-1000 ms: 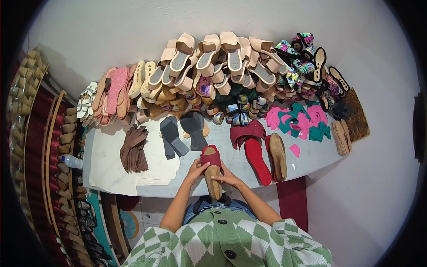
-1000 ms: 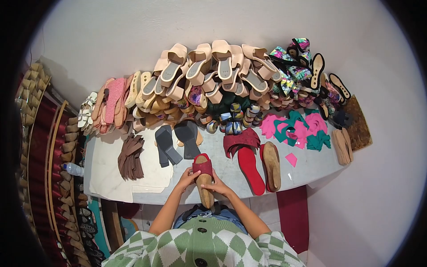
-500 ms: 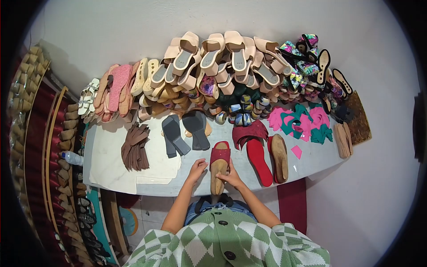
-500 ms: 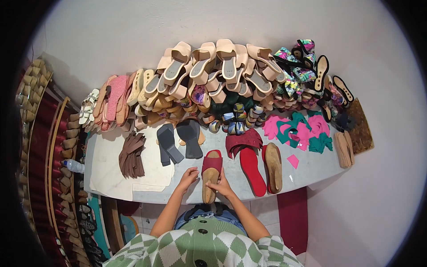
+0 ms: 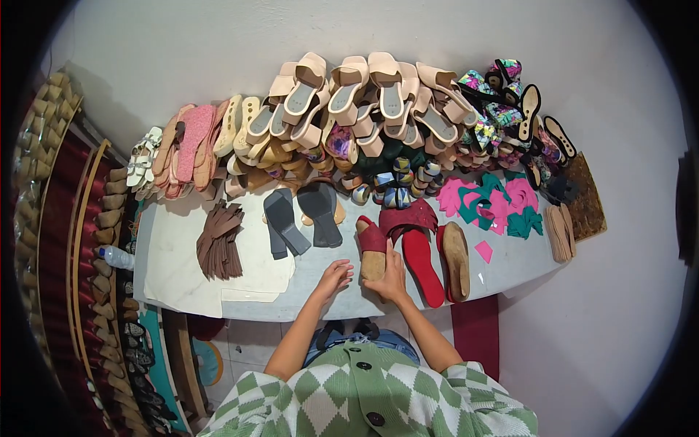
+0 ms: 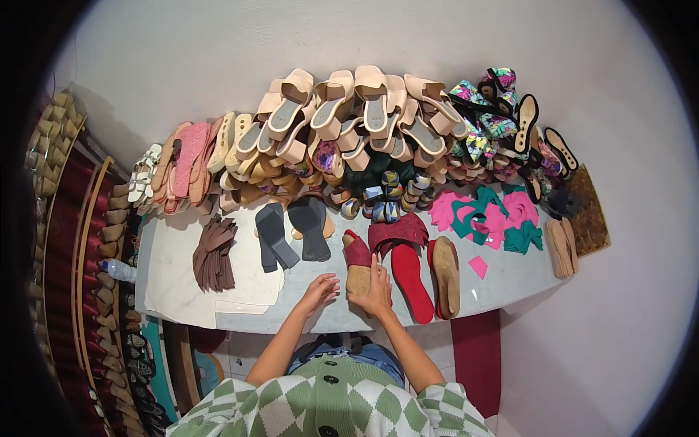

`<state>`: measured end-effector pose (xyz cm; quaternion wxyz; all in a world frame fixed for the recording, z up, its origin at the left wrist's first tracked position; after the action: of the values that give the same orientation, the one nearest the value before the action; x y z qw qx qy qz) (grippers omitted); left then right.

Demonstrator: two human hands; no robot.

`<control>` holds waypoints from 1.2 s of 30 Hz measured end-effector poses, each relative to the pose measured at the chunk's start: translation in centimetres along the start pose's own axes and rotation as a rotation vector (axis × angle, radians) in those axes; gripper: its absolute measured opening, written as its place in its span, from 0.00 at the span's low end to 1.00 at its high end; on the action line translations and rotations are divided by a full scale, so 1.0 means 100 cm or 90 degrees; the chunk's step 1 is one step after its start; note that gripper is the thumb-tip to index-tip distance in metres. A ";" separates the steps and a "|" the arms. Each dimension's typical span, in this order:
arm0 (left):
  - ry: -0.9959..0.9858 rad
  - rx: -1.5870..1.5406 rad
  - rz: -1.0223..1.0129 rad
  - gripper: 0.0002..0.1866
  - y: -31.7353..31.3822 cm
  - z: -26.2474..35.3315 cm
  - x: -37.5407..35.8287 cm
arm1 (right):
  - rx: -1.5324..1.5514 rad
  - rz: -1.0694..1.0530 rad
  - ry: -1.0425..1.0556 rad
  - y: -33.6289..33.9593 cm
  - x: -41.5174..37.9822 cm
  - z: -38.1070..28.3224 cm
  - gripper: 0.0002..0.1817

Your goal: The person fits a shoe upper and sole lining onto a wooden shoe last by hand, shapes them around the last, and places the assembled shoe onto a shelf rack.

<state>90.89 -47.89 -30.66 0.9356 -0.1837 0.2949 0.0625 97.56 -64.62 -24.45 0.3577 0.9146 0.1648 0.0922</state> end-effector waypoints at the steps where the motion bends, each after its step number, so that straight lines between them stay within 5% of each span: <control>1: 0.008 -0.003 0.001 0.19 0.000 -0.003 0.002 | -0.013 -0.015 -0.019 -0.003 -0.004 0.002 0.67; 9: 0.024 0.017 -0.014 0.19 -0.008 -0.010 0.011 | -0.011 -0.032 -0.007 -0.011 -0.017 0.005 0.63; 12: 0.018 0.036 -0.017 0.18 -0.006 -0.016 0.022 | 0.245 -0.049 0.024 -0.014 -0.017 0.042 0.55; 15: 0.012 0.091 0.001 0.18 0.001 -0.022 0.028 | 0.114 -0.100 0.077 -0.011 -0.027 0.052 0.48; 19: 0.016 0.129 0.011 0.19 0.004 -0.015 0.016 | 0.043 -0.153 -0.062 -0.020 -0.043 0.065 0.45; 22: 0.016 0.118 0.008 0.22 0.006 -0.013 0.006 | 0.235 -0.163 -0.129 -0.029 -0.047 0.070 0.46; 29: 0.003 0.042 0.067 0.33 -0.001 0.008 -0.009 | 0.032 -0.127 -0.040 -0.028 -0.045 0.042 0.48; 36: -0.134 -0.010 0.134 0.28 0.005 0.012 0.001 | 0.022 -0.141 0.030 -0.013 -0.050 0.000 0.45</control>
<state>91.48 -46.98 -29.99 0.9482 -0.1513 0.2124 0.1812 92.64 -65.54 -25.61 0.3456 0.8946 0.2744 0.0705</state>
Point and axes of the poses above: each hand's wrist, its own x-axis towards the middle knuckle, its own y-axis out of the back of the hand, z = x × y, the point moved 4 cm from there along x, towards the middle knuckle, and after that the axes turned 6 degrees about x, right-handed, at the moved point
